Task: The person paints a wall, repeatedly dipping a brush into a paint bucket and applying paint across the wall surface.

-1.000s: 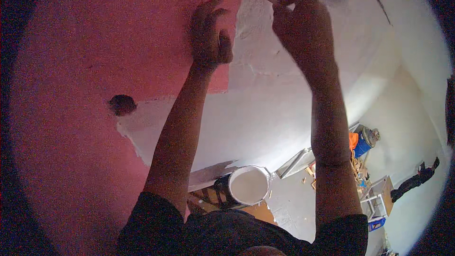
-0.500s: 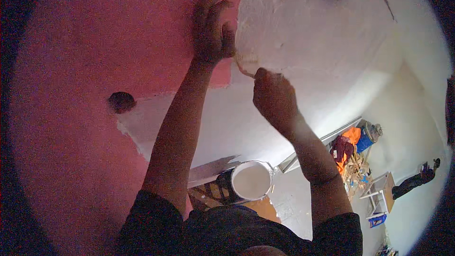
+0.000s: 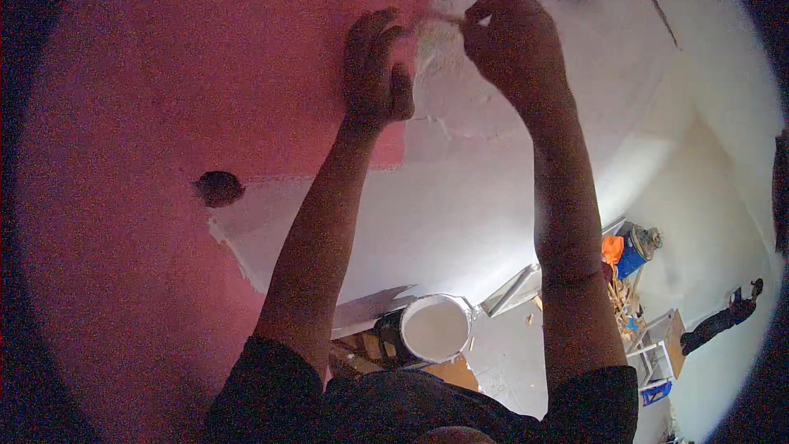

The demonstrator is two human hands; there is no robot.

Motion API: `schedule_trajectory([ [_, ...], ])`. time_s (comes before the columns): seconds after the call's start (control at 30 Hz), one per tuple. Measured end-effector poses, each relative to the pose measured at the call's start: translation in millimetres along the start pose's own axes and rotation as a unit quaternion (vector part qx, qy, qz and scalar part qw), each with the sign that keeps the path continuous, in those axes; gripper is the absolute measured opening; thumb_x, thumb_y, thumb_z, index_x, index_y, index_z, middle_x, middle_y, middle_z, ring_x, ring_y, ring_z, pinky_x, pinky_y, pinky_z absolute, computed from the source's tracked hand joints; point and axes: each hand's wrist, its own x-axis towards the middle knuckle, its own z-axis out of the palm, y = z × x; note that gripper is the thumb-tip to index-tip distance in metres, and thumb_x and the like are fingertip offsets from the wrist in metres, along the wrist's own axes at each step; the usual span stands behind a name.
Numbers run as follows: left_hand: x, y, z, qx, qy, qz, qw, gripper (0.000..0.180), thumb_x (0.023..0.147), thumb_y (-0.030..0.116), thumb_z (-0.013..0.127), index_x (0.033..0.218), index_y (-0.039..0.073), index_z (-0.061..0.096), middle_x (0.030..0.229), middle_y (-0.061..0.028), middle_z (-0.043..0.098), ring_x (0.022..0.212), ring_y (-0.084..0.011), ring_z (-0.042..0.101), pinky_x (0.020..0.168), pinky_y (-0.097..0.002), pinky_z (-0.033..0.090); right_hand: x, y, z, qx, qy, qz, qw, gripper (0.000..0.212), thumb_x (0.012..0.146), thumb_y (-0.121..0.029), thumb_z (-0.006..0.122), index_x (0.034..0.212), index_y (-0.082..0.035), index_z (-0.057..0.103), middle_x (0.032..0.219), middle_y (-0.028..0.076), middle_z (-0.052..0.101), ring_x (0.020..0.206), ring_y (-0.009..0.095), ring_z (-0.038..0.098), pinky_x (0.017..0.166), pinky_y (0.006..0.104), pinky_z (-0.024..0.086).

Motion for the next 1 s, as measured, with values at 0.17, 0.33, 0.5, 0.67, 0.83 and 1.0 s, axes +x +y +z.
schedule_trajectory([
  [0.17,0,-5,0,-0.036,-0.034,-0.019,0.999,0.034,0.074,0.014,0.048,0.105,0.003,0.054,0.119,-0.0202,0.053,0.112,-0.0401,0.048,0.099,-0.052,0.033,15,1,-16,-0.015,0.045,0.044,0.998,0.022,0.076,-0.025,0.07,0.085,-0.005,0.071,0.078,0.021,0.064,0.074,0.033,0.064,0.072,0.0412,0.05],
  [0.33,-4,-15,8,-0.022,0.03,0.031,0.999,0.034,0.073,0.014,0.047,0.104,0.003,0.054,0.118,-0.0202,0.054,0.11,-0.0398,0.048,0.098,-0.0513,0.034,-13,5,-6,0.021,0.068,0.023,0.997,0.015,0.08,-0.015,0.055,0.082,-0.001,0.062,0.067,0.019,0.059,0.065,0.036,0.061,0.061,0.0471,0.05],
  [0.5,-3,-18,7,-0.026,0.038,0.046,0.998,0.031,0.078,0.02,0.045,0.102,0.002,0.055,0.117,-0.0204,0.054,0.108,-0.0392,0.05,0.096,-0.0502,0.037,-99,-23,56,0.018,-0.067,0.051,0.996,0.011,0.086,-0.007,0.046,0.095,-0.002,0.05,0.064,0.019,0.057,0.056,0.038,0.059,0.051,0.0493,0.048],
  [0.67,0,-5,3,-0.04,0.016,0.001,0.999,0.032,0.08,0.022,0.044,0.102,0.002,0.055,0.115,-0.0204,0.055,0.107,-0.0389,0.051,0.095,-0.0488,0.038,-174,-53,65,0.073,-0.24,0.141,0.958,0.021,0.085,-0.008,0.049,0.106,-0.004,0.047,0.066,0.022,0.057,0.064,0.041,0.062,0.055,0.0506,0.05],
  [0.83,3,-9,1,-0.02,-0.003,0.013,1.0,0.032,0.08,0.021,0.044,0.103,0.001,0.055,0.113,-0.0209,0.055,0.106,-0.0388,0.051,0.094,-0.0479,0.039,-185,-34,57,0.12,-0.305,0.136,0.935,0.015,0.085,-0.01,0.05,0.097,-0.003,0.055,0.07,0.022,0.059,0.066,0.041,0.062,0.062,0.0497,0.051],
  [1.0,7,-3,7,-0.066,0.031,0.002,0.997,0.03,0.083,0.018,0.042,0.103,0.001,0.055,0.111,-0.0207,0.055,0.106,-0.0384,0.051,0.093,-0.0481,0.039,-151,-11,47,0.116,-0.28,0.113,0.946,0.013,0.082,-0.015,0.057,0.079,-0.003,0.061,0.077,0.021,0.063,0.076,0.038,0.063,0.07,0.049,0.05],
])
